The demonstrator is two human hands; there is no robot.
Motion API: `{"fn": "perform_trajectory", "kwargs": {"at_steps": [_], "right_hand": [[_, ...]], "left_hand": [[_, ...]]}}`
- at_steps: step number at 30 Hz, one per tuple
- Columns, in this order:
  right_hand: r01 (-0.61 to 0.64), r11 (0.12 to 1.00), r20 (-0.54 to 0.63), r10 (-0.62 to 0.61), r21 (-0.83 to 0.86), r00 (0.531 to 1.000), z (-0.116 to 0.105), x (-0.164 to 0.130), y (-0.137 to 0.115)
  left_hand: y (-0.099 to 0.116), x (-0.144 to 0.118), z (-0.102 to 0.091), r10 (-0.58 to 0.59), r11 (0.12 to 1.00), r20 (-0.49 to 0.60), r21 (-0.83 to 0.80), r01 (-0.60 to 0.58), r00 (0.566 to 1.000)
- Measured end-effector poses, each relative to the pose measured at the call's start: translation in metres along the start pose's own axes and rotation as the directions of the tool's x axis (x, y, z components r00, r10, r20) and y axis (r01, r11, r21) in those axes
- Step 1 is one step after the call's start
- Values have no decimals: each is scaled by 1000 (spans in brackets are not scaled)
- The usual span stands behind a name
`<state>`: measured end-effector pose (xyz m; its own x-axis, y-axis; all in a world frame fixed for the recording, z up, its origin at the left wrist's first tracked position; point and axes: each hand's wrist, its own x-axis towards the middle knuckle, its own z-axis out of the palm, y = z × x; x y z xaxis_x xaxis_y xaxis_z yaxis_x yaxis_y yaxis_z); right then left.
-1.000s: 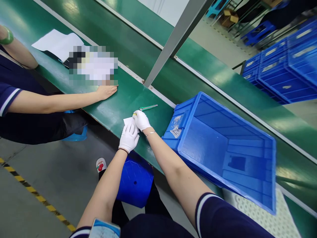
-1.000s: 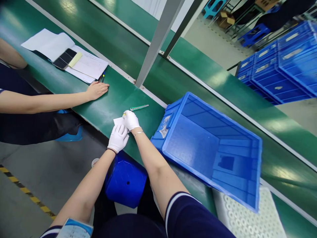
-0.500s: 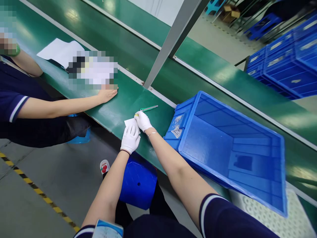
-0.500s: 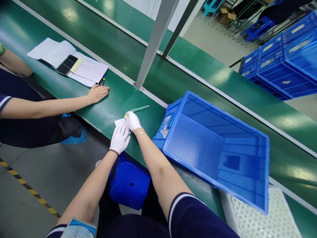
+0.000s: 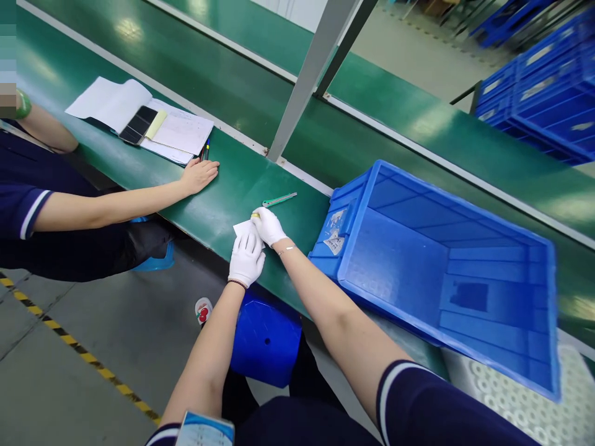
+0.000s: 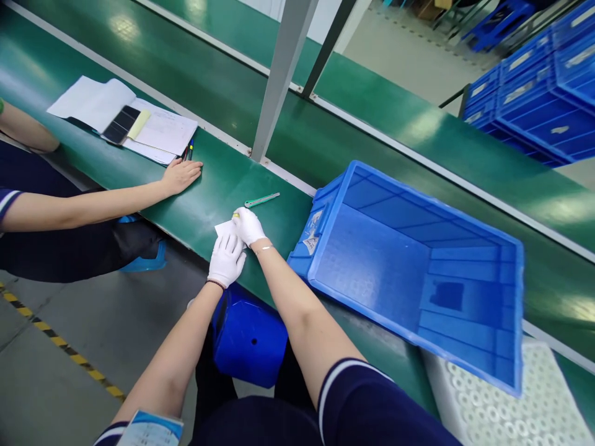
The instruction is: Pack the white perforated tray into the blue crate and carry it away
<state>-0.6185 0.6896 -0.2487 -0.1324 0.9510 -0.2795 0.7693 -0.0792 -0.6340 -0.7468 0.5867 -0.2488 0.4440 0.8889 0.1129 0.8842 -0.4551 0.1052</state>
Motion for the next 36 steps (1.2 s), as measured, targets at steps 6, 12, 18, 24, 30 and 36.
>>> {"fn": "perform_trajectory", "kwargs": {"at_steps": [6,12,18,24,30,36], "right_hand": [[17,999,36,-15,-33,999,8,-42,14],[18,1000,9,-18,25,1000,3,21,-5],[5,997,-11,-4,76,1000,3,-22,12],[45,993,-111,-34,106,993,21,6,12],[-5,982,-446,92,191,890,19,-25,33],[200,977,-480,-138,80,866,39,-80,62]], "left_hand": [[-1,-1,3,18,1000,-2,-16,-18,1000],[1,-1,1,28,999,-48,39,-26,998],[-1,2,-3,41,998,-76,43,-38,996],[-1,0,0,31,999,-75,22,-30,997],[0,-1,-4,24,1000,-50,-1,-24,998],[0,0,-5,25,1000,-32,0,-25,999]]}}
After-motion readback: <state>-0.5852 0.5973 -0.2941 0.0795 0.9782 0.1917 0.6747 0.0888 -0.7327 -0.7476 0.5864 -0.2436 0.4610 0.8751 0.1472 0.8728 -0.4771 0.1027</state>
